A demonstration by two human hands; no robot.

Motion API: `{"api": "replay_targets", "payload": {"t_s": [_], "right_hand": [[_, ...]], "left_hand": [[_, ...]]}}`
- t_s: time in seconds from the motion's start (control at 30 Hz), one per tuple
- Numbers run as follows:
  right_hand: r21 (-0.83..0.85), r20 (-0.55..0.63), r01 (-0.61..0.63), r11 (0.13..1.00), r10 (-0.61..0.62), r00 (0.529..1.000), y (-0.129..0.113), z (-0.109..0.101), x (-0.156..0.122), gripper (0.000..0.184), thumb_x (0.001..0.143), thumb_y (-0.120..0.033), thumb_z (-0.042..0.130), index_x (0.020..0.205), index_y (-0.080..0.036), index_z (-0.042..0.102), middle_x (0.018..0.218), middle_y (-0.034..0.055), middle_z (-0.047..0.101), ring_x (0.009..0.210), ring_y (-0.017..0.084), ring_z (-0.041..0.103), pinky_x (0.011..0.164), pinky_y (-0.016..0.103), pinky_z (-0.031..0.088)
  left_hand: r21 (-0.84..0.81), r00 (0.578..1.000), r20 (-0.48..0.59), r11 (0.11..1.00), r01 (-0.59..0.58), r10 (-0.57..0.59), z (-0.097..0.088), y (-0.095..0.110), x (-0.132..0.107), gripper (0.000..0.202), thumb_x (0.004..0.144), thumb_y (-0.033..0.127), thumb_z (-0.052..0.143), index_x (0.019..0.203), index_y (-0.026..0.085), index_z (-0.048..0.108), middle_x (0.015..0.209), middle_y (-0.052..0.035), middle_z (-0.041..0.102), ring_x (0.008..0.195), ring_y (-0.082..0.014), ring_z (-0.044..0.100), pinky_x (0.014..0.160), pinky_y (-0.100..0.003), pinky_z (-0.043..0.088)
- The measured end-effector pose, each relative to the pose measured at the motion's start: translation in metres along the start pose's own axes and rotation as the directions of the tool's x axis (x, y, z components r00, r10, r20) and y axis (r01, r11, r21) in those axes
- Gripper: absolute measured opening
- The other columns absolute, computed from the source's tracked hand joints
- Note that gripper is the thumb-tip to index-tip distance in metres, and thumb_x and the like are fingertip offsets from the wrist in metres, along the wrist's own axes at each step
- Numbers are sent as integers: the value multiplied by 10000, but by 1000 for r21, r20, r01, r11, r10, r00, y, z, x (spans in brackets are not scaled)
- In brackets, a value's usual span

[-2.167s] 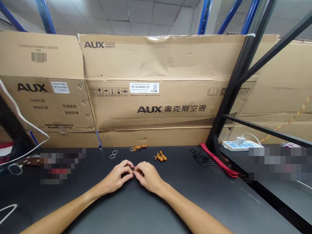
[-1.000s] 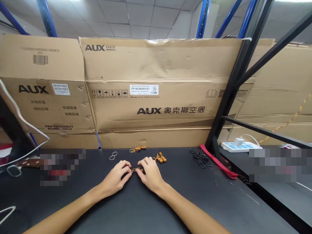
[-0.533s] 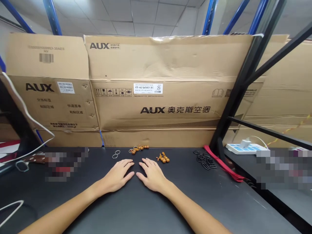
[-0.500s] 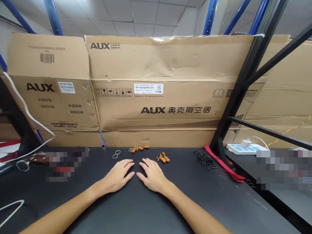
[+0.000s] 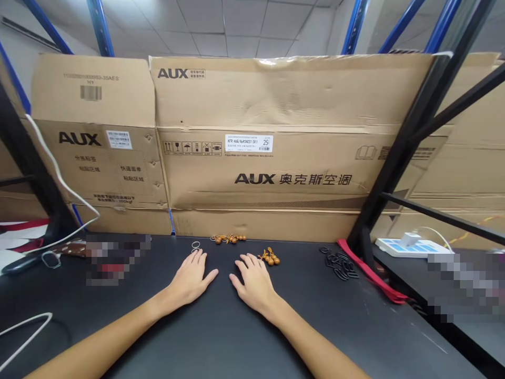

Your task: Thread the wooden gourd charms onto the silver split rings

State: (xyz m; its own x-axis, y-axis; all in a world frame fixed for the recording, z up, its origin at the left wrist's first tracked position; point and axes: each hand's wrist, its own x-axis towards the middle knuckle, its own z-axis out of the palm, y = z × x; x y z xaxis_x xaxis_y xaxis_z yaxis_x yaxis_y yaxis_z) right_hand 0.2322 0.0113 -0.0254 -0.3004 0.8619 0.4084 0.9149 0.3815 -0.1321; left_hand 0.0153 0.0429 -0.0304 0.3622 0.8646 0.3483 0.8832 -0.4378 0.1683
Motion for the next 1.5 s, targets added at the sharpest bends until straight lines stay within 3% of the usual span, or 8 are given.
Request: {"api": "replay_targets", "payload": {"t_s": [0.13,0.3,0.4,0.53,0.73,1.17,1.4,1.5], "right_hand": [[-231,-108,-192,954,171,979,11,-5,6,345,857,-178,458,1165,-121,602,1269,145,549,1146,314,450,910,424,372],[-352,-137,-321,879,291,947,24,-5,9,272,799,-161,506,1015,-82,652,1079,198,595,988,337,492,776,425,393],[-312,-82,-244,918,230,970,23,0,8,183,795,-135,514,862,-117,683,957,191,602,946,334,497,763,430,409],[-41,-35,12,999,-14,999,11,2,5,251,840,-77,443,918,-134,674,952,159,580,901,277,512,793,407,457],[303,-73,286,909,-277,958,-4,-6,-1,273,928,-177,418,1118,-198,613,1031,93,572,936,215,521,847,365,474],[308,-55,251,918,-246,968,-7,-9,-2,239,948,-236,420,1050,-214,634,1013,78,613,920,209,541,842,367,458],[266,-99,35,963,-9,995,-2,0,2,197,921,-252,450,971,-187,629,929,83,609,875,225,542,822,382,450],[303,-65,26,952,-6,998,-1,3,2,166,903,-227,466,914,-187,628,913,76,590,865,215,534,791,353,456]], "left_hand": [[-74,982,-18,979,-190,189,-5,3,-1,463,936,418,387,1248,103,519,1330,-165,523,1266,-276,455,1055,-405,368],[-50,981,-37,981,-190,188,-1,0,0,455,925,393,422,1256,97,520,1368,-168,488,1287,-294,427,1066,-434,357],[-74,980,-43,978,-195,193,1,0,1,427,927,370,427,1252,112,526,1319,-159,538,1240,-297,480,1033,-452,388],[-150,961,-63,950,-275,269,-2,3,1,284,929,266,436,1146,163,587,1176,-110,619,1085,-247,572,942,-404,464],[-250,941,-69,907,-339,332,-7,9,1,223,957,190,398,956,181,621,967,-68,627,911,-195,583,835,-319,494],[-212,936,-68,911,-353,346,-11,13,0,220,961,165,387,860,179,582,884,-56,583,822,-191,545,749,-309,465],[-178,938,-52,921,-346,342,-14,14,1,178,925,139,398,826,178,541,876,-70,565,816,-216,514,755,-354,446],[-227,946,-47,919,-323,321,-15,13,1,163,928,150,384,840,182,518,882,-63,561,812,-208,508,752,-349,444]]}}
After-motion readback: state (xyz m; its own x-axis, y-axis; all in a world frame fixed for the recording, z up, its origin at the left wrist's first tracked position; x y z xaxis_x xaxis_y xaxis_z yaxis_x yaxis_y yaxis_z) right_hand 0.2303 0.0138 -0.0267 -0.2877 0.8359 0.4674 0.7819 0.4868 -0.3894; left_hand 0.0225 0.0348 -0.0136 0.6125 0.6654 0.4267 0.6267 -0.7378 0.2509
